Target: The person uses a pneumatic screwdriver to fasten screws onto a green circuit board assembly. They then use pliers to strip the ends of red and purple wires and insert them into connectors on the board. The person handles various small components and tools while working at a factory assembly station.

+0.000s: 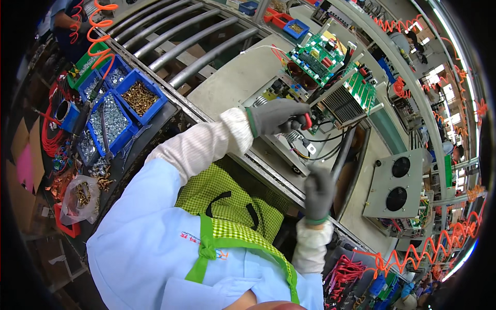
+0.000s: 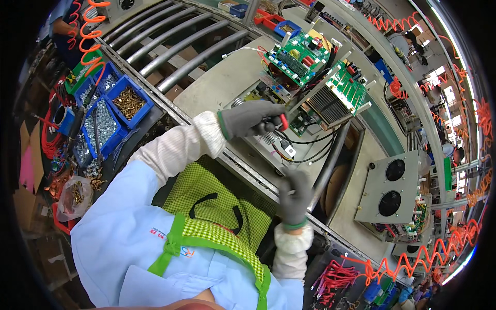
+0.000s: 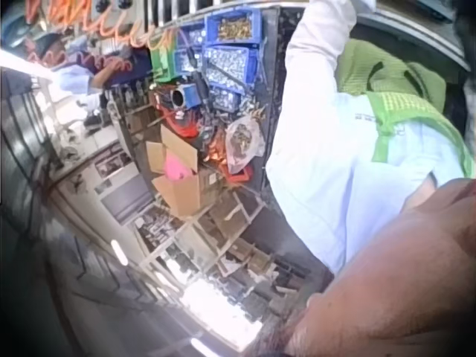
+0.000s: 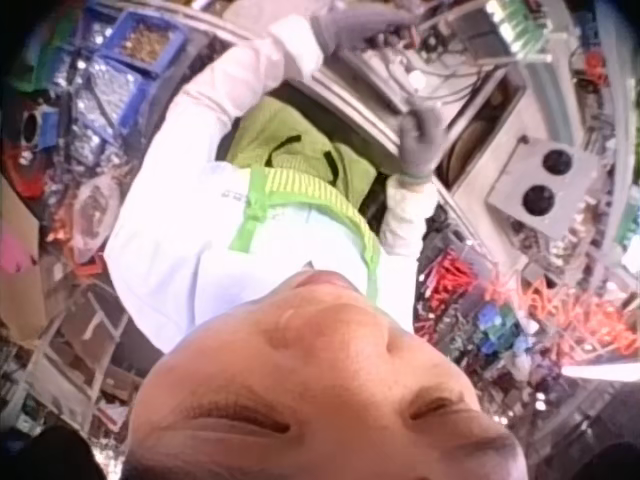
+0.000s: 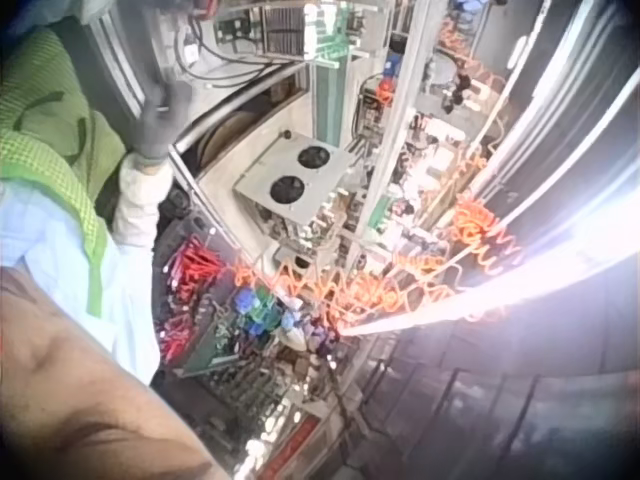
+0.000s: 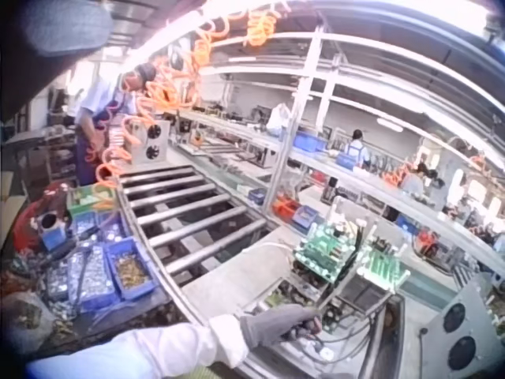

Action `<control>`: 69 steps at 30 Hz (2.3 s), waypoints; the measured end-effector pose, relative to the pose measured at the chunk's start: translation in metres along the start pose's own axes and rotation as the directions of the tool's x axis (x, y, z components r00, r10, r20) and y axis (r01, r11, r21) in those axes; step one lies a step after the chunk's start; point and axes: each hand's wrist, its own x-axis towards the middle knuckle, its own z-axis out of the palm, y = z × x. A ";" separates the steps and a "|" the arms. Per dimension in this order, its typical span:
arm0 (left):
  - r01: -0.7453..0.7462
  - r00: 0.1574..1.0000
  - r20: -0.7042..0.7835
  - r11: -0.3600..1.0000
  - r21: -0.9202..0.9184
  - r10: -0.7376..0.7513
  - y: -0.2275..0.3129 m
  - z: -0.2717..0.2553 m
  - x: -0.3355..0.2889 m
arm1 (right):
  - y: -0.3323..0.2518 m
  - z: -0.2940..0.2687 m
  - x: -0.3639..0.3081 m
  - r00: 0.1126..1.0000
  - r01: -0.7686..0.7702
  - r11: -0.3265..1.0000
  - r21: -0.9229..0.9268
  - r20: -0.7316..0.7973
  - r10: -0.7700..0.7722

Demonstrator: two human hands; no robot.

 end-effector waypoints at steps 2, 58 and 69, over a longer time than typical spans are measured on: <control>0.082 0.997 0.009 0.989 -0.120 -0.082 0.004 0.010 0.020 | 0.002 -0.025 0.030 0.980 -0.109 0.968 0.225 -0.139 0.143; -0.062 0.863 0.479 0.908 0.413 -0.159 -0.060 -0.098 0.113 | 0.098 0.064 0.173 0.952 0.200 0.889 -0.411 0.297 -0.076; -0.484 0.875 0.411 0.427 0.764 0.257 -0.054 -0.106 0.098 | 0.111 0.072 0.170 0.945 0.325 0.831 -0.452 0.200 -0.261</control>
